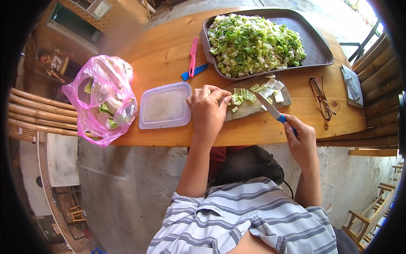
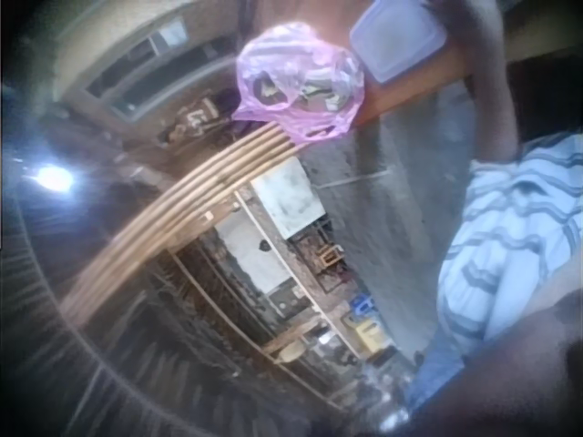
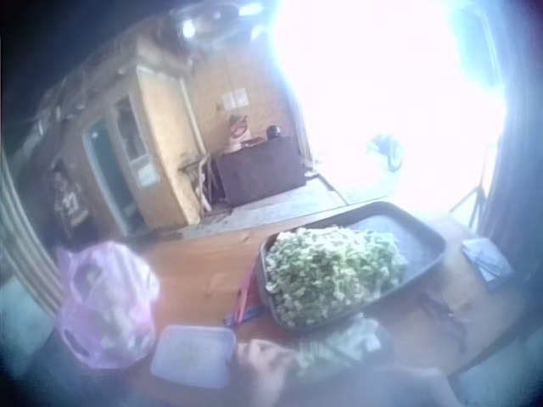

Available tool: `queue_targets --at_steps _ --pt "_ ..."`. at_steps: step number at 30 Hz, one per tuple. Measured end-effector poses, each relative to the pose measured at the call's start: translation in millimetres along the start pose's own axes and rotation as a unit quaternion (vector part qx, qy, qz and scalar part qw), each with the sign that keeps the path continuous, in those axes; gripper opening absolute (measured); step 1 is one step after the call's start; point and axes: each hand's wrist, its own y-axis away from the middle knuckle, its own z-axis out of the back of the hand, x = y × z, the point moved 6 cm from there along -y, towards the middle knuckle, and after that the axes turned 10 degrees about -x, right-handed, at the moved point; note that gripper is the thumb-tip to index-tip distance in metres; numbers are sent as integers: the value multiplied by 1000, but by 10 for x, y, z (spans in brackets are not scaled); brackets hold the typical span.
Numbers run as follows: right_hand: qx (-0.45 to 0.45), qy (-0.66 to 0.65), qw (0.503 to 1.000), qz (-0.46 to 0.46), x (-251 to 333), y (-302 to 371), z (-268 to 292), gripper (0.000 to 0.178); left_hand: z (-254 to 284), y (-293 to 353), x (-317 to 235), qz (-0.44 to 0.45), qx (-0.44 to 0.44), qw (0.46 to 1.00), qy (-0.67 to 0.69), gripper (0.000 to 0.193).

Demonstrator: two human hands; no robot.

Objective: The person chops green leafy vegetables on a wooden cutting board using a knife and transfers the chopped pieces into a metal tray. The person repeatedly slices the vegetables and moves them from the board to the tray throughout the clip.

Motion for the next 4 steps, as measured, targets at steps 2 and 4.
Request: queue_targets --at_steps 2,4 --pt "12 9 1000 -14 -3 2 -2 22 7 -15 50 16 -8 1000 16 7" --pt "29 32 999 -24 -5 0 4 24 10 -18 131 51 11 998 40 9"
